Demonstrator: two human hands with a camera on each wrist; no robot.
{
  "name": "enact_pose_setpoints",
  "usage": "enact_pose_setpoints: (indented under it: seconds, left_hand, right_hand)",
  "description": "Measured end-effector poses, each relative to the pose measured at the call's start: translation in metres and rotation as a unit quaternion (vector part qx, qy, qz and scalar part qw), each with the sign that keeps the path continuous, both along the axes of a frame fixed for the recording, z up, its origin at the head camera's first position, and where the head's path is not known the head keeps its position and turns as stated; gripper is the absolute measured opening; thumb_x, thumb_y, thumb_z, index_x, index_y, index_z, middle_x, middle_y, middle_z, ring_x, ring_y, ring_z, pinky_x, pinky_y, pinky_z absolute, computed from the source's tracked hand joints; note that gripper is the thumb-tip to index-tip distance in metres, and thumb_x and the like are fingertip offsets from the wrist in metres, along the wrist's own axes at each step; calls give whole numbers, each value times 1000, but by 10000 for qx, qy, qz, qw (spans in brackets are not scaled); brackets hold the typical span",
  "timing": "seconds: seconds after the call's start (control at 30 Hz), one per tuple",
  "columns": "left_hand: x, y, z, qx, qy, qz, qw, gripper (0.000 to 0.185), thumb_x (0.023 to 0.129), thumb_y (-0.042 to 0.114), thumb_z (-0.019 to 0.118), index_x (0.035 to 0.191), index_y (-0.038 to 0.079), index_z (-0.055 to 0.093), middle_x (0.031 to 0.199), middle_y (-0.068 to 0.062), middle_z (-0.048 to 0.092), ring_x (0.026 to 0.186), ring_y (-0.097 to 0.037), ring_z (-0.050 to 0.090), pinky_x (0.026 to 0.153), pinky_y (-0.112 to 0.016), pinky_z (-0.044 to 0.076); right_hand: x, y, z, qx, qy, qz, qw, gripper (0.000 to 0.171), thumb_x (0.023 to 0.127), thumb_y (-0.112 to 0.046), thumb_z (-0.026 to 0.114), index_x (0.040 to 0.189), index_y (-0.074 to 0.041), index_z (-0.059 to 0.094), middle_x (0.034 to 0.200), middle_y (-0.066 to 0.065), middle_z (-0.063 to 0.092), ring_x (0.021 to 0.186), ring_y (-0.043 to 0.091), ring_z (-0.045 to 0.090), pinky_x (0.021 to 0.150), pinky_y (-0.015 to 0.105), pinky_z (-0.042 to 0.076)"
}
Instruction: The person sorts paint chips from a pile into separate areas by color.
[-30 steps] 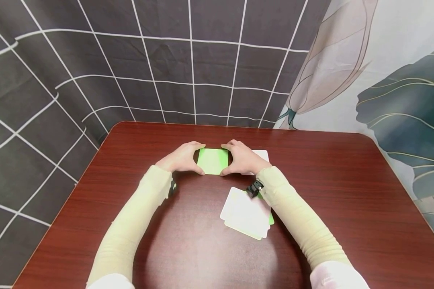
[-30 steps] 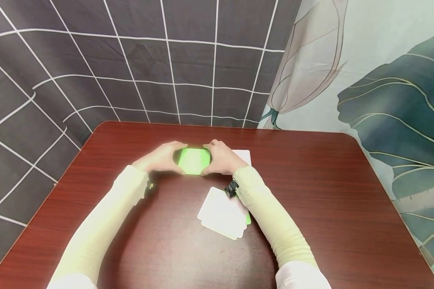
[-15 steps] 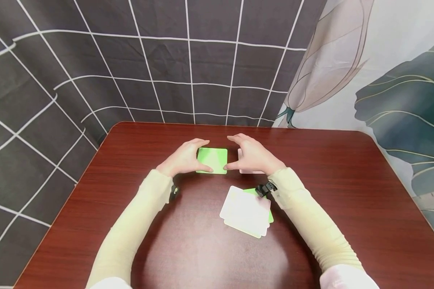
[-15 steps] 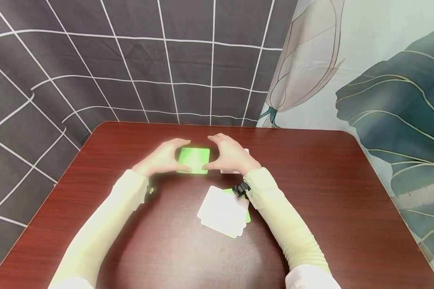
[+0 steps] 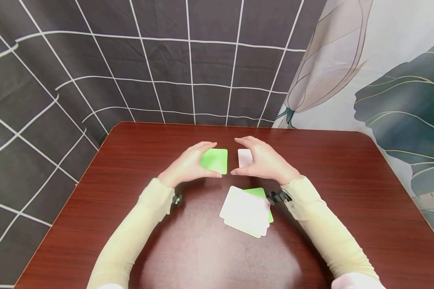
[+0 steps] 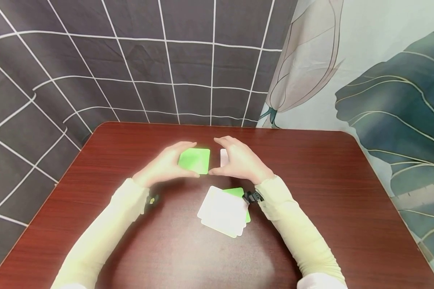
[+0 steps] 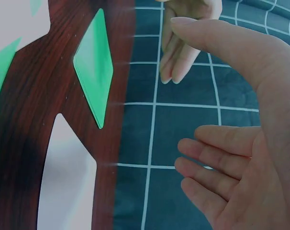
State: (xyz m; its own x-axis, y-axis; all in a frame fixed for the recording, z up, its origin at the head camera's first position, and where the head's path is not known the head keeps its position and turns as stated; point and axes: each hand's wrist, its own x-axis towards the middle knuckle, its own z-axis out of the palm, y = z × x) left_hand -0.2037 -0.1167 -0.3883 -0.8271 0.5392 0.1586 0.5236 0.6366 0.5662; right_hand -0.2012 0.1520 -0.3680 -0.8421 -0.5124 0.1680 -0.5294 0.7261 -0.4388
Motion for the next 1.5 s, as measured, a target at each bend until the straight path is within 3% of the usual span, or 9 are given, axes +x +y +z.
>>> enact_pose_setpoints:
  seconds: [0.33,0.57,0.77,0.93,1.13,1.5]
  left_hand:
    - [24,12,-3,34,-8,-298,9996,100,74,56,87,153,9,47,152,-5,47,139,-19,43,113,-39,35]
    - [40,21,-7,-71,-122,-544,9984,99,75,52,88,153,8,45,153,-5,46,142,-20,39,115,-37,33]
    - [52,32,-12,-262,24,-1003,9946,101,75,56,86,152,6,46,149,-5,50,138,-17,43,114,-30,33]
    - [62,41,-17,-354,-9,-1425,9892,99,75,53,88,151,5,47,148,-5,51,137,-17,44,112,-28,34]
    - [69,49,-20,-490,-67,-1702,9842,99,73,48,91,150,3,47,145,-4,52,134,-18,45,110,-27,36]
    - [74,57,-29,-615,-176,-1929,9791,105,67,47,94,148,0,48,145,-6,52,133,-18,45,110,-23,34]
  right_hand:
    - [25,19,1,-44,247,74,9997,99,72,-62,84,149,-9,51,143,4,54,128,22,51,105,46,44]
    - [44,33,-3,45,338,33,9994,98,71,-60,86,148,-9,52,141,3,54,128,22,51,103,47,45]
    - [60,42,-3,122,267,85,9995,99,70,-58,88,147,-6,53,143,9,54,132,31,49,106,52,42]
    - [73,50,-3,218,243,103,9994,101,68,-58,89,146,-6,53,140,9,56,127,28,53,102,48,46]
    - [86,58,-7,285,141,139,9994,103,66,-61,89,146,-7,53,141,7,55,127,25,52,102,46,47]
    - [103,58,-25,382,-119,192,9990,106,60,-57,93,144,-5,55,137,5,57,125,22,54,101,43,48]
